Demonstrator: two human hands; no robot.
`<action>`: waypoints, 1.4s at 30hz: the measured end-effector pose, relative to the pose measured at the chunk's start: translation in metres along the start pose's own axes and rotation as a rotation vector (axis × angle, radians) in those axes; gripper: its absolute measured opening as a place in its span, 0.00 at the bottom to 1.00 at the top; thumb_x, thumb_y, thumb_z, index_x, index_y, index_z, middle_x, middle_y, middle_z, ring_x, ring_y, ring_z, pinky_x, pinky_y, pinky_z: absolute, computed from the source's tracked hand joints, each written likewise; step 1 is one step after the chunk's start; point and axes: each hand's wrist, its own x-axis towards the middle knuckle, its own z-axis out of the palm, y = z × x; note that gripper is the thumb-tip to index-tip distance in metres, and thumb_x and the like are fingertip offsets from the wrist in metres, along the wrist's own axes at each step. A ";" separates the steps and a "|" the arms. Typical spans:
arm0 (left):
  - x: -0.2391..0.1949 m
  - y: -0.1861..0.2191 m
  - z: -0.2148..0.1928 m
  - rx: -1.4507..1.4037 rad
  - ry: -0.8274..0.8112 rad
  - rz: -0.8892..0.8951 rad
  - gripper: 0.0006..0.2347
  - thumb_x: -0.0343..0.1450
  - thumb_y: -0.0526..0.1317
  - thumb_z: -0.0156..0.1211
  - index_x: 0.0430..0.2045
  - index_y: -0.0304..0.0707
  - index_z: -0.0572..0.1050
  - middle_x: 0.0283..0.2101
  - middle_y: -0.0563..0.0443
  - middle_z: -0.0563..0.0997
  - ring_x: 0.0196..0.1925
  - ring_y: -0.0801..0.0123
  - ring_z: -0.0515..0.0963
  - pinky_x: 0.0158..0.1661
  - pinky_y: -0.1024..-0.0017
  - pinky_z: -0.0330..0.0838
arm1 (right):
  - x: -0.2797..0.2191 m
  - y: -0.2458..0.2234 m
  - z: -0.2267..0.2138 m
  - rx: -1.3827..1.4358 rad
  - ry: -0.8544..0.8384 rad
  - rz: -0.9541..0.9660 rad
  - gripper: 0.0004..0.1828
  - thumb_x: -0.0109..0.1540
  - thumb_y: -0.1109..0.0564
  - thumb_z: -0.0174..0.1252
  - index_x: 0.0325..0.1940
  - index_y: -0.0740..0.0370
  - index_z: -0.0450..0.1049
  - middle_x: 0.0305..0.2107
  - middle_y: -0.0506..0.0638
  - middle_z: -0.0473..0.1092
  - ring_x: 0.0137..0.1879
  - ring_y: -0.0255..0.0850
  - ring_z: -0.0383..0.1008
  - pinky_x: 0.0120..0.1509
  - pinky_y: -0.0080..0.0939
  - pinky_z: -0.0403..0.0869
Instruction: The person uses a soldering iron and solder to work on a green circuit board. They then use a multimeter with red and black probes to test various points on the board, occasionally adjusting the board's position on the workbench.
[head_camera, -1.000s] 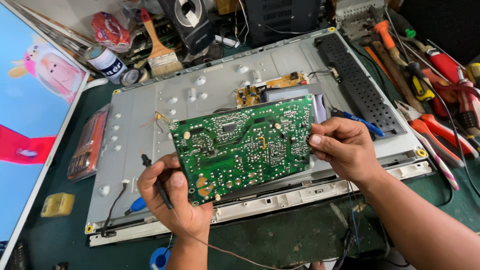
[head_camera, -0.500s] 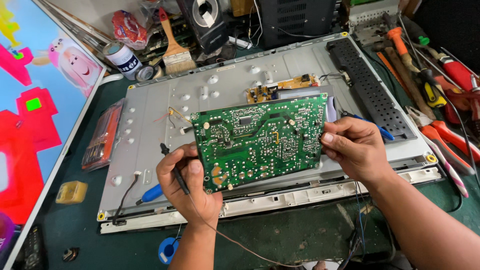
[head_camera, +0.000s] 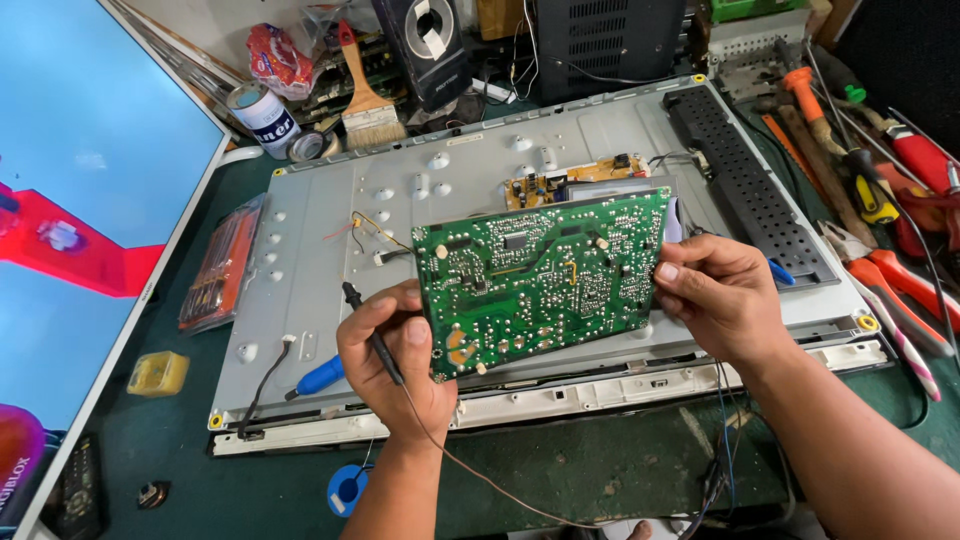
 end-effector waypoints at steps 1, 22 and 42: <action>0.000 0.001 0.001 -0.013 -0.009 0.028 0.11 0.78 0.36 0.60 0.54 0.43 0.71 0.47 0.43 0.79 0.54 0.57 0.80 0.61 0.58 0.78 | 0.000 0.000 0.001 0.010 -0.012 -0.009 0.09 0.64 0.68 0.63 0.45 0.60 0.83 0.23 0.50 0.69 0.24 0.37 0.66 0.26 0.30 0.62; 0.000 0.004 0.003 -0.084 -0.044 0.087 0.09 0.77 0.36 0.60 0.51 0.43 0.71 0.43 0.43 0.77 0.49 0.57 0.78 0.60 0.55 0.76 | 0.003 0.002 -0.001 0.072 -0.034 -0.030 0.11 0.63 0.70 0.63 0.46 0.60 0.84 0.24 0.52 0.69 0.27 0.37 0.64 0.31 0.31 0.66; -0.005 -0.003 0.000 0.081 0.026 -0.003 0.11 0.77 0.40 0.59 0.53 0.48 0.69 0.47 0.45 0.74 0.50 0.60 0.74 0.59 0.56 0.72 | 0.001 -0.005 0.000 0.124 -0.102 -0.029 0.10 0.64 0.71 0.62 0.47 0.64 0.83 0.24 0.53 0.71 0.26 0.38 0.66 0.29 0.31 0.64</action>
